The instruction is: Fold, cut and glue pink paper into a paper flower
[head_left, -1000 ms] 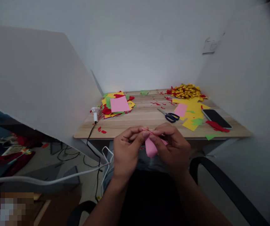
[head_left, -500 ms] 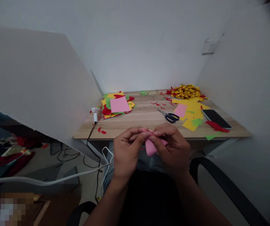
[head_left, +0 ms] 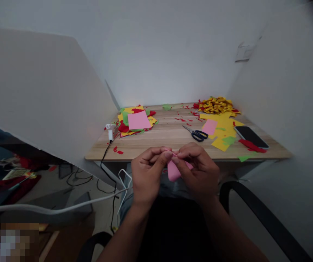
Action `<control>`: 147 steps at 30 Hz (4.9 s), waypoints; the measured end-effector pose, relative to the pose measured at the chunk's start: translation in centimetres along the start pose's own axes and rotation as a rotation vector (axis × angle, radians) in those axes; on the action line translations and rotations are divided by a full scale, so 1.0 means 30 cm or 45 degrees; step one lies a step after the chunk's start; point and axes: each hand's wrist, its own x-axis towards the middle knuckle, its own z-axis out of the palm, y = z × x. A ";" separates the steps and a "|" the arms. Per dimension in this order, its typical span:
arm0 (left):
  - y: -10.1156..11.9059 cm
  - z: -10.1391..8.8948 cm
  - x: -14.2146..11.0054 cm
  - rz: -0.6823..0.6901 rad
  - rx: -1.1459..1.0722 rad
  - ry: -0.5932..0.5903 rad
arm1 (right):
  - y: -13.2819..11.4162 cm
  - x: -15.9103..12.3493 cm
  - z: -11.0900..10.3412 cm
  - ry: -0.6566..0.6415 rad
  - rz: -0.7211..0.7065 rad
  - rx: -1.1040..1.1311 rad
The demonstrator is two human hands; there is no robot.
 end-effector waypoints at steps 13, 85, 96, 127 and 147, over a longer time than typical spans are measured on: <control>-0.012 -0.044 0.039 -0.030 0.025 -0.057 | 0.035 0.009 -0.012 -0.075 0.161 -0.022; -0.025 -0.051 0.016 0.049 0.095 -0.056 | -0.051 0.021 -0.020 -0.082 0.353 0.138; 0.001 -0.049 0.004 0.106 0.218 -0.038 | -0.045 0.020 -0.023 -0.073 0.537 0.315; -0.037 -0.058 0.041 0.193 0.123 0.087 | -0.006 0.018 -0.034 -0.174 0.610 0.285; -0.004 -0.075 0.038 0.363 0.226 0.315 | 0.019 0.017 0.059 -0.484 0.478 0.135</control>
